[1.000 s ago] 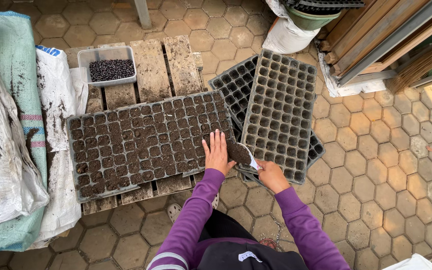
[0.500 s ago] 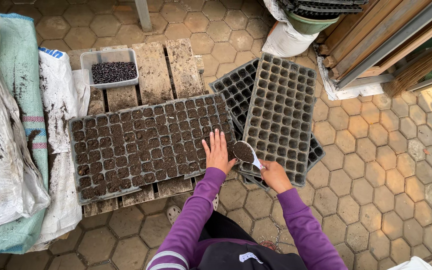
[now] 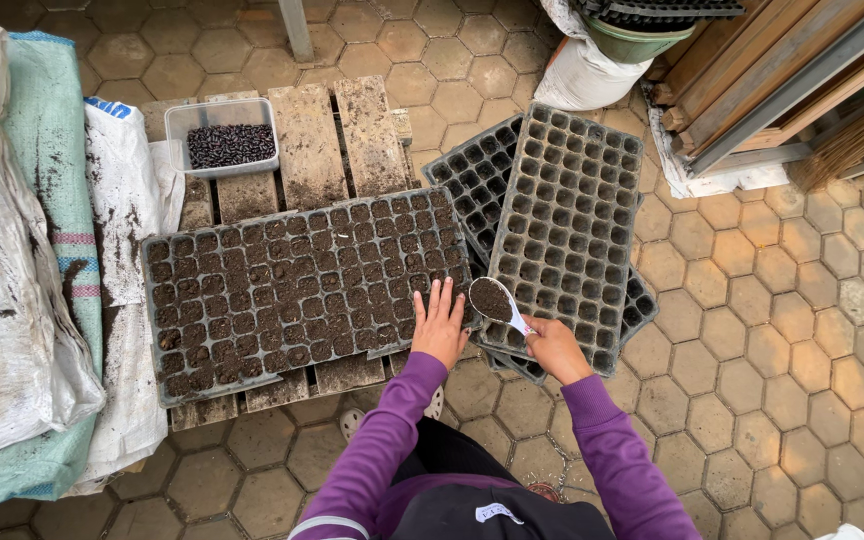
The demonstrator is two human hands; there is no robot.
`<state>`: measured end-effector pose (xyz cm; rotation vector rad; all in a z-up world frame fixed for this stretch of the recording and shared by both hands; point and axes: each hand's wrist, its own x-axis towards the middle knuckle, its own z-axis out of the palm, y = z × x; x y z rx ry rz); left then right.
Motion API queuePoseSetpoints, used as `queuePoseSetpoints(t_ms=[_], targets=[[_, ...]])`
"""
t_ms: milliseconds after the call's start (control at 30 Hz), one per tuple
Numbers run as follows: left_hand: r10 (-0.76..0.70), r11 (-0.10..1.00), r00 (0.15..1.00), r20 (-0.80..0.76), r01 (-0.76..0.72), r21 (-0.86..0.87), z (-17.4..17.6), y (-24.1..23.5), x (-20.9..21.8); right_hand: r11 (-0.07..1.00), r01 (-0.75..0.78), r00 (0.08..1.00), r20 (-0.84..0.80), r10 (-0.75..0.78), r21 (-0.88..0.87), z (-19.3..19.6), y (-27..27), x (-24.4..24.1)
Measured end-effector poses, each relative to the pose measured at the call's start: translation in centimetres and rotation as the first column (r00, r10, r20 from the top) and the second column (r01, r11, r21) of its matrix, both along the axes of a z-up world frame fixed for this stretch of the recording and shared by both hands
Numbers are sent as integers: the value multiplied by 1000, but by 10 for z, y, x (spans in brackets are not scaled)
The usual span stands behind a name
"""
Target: The person fills seedling tray cells with soil using a plastic spoon and then places seeds into the cells. The person scoops soil from a large pile on a sack and distributes it into the cells of a multi-cell tray. After filling the tray, the person picks up a container of seeds and places them into the soil-filled cells one by one.
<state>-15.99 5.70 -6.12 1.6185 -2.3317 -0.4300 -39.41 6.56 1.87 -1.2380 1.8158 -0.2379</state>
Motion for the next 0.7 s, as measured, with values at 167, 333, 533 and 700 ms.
queuePoseSetpoints(t_ms=[167,333,533,700], targets=[[12,999,1000,-26,-13,-30,1,-5,-3,1000,-28,999,-44,27,-16,2,-1,4],[77,997,996,40,-76,-15,7,-6,0,996,-90,990,-111,86,-29,3,1,4],[91,993,993,70,-96,69,15,-9,-1,987,-154,979,-130,160,53,2,3,0],[98,988,992,81,-107,115,19,-10,-2,952,-302,935,-210,285,-53,-13,-5,-7]])
